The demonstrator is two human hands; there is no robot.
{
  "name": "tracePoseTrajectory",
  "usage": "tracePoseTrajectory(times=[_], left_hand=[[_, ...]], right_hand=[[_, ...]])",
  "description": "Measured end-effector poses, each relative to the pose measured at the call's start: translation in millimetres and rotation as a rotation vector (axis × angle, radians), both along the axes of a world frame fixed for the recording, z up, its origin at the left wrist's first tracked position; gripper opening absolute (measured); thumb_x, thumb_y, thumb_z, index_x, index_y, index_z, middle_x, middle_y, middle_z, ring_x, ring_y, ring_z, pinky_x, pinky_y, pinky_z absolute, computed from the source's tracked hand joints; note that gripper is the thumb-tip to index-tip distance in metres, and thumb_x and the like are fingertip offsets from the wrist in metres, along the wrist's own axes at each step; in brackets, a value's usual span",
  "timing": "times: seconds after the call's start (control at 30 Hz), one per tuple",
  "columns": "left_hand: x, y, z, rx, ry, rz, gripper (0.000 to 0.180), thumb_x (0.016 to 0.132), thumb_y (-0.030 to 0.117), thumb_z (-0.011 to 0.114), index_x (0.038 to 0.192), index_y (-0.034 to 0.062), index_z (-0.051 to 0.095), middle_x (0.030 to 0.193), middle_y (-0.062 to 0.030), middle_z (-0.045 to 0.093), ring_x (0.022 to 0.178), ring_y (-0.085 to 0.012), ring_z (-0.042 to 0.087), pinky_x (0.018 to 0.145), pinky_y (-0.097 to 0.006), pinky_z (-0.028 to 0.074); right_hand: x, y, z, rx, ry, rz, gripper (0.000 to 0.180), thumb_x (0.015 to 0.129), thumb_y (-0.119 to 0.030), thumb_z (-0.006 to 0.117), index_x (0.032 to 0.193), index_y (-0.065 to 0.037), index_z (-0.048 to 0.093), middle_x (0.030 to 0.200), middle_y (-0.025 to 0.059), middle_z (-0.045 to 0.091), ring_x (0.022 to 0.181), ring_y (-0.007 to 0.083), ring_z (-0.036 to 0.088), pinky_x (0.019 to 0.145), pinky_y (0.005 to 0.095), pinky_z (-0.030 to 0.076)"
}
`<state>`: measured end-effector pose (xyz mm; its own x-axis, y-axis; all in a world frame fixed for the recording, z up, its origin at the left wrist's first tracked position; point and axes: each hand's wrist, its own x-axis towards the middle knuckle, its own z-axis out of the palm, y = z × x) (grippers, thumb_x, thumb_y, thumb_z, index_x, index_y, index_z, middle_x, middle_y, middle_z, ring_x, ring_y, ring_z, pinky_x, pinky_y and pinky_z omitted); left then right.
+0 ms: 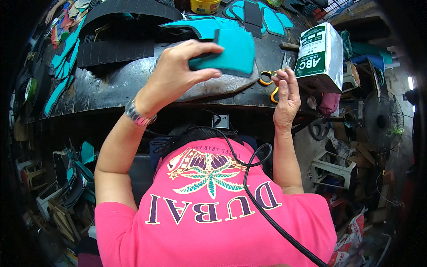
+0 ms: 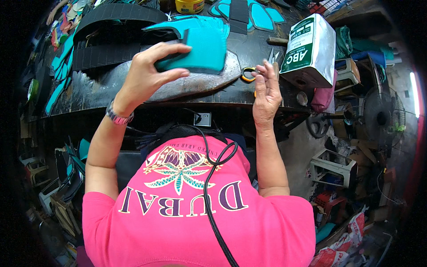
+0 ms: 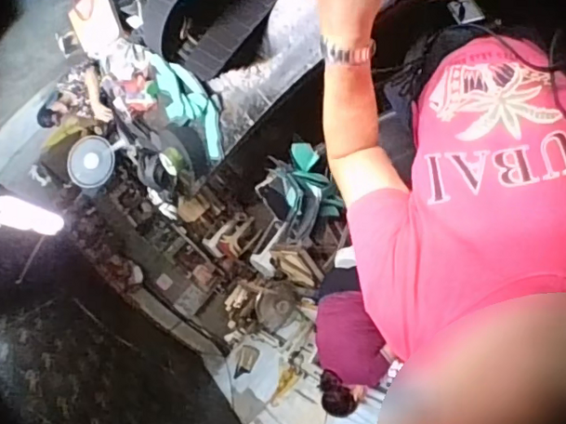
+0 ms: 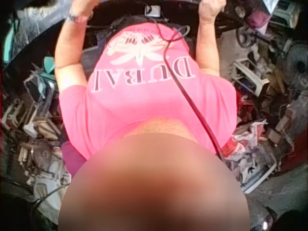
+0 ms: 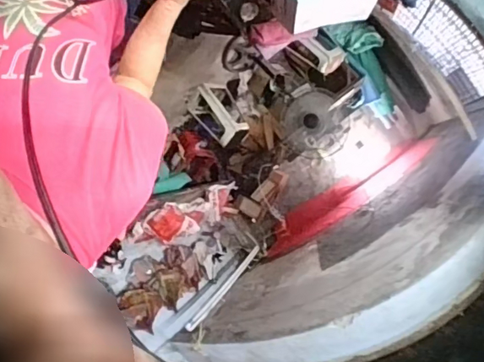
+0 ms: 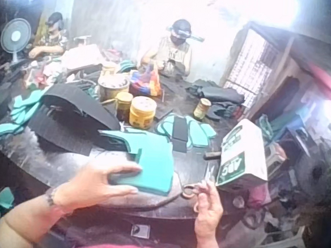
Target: The person repeatedly picks up teal and black shoe components, aligns them by hand, and presses them together on a workbench. They handle multiple pieces one at a time, occasionally moving items aside to reach the next pair.
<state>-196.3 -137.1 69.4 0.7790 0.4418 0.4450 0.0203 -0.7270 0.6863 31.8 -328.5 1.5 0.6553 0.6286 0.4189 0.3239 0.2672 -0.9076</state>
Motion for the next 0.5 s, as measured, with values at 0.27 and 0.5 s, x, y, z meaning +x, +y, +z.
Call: tracePoseTrajectory(times=[0.27, 0.5], left_hand=[[123, -3, -40, -0.042, 0.14, -0.056, 0.047, 0.081, 0.028, 0.083, 0.121, 0.0057, 0.072, 0.118, -0.0202, 0.07, 0.109, -0.0347, 0.068, 0.095, -0.038, 0.054], [158, -10, -51, 0.123, 0.254, -0.106, 0.045, 0.086, 0.032, 0.078, 0.12, 0.0029, 0.071, 0.131, -0.0221, 0.063, 0.116, -0.038, 0.063, 0.098, -0.043, 0.052]], right_hand=[[4, -16, -7, 0.041, 0.095, -0.088, 0.045, 0.104, -0.01, 0.058, 0.146, -0.002, 0.047, 0.116, 0.0088, 0.065, 0.094, 0.0131, 0.065, 0.089, 0.0282, 0.053], [25, -33, -13, -0.05, 0.178, -0.165, 0.031, 0.105, -0.016, 0.057, 0.131, -0.001, 0.058, 0.099, 0.0079, 0.07, 0.078, 0.012, 0.068, 0.071, 0.0242, 0.053]])
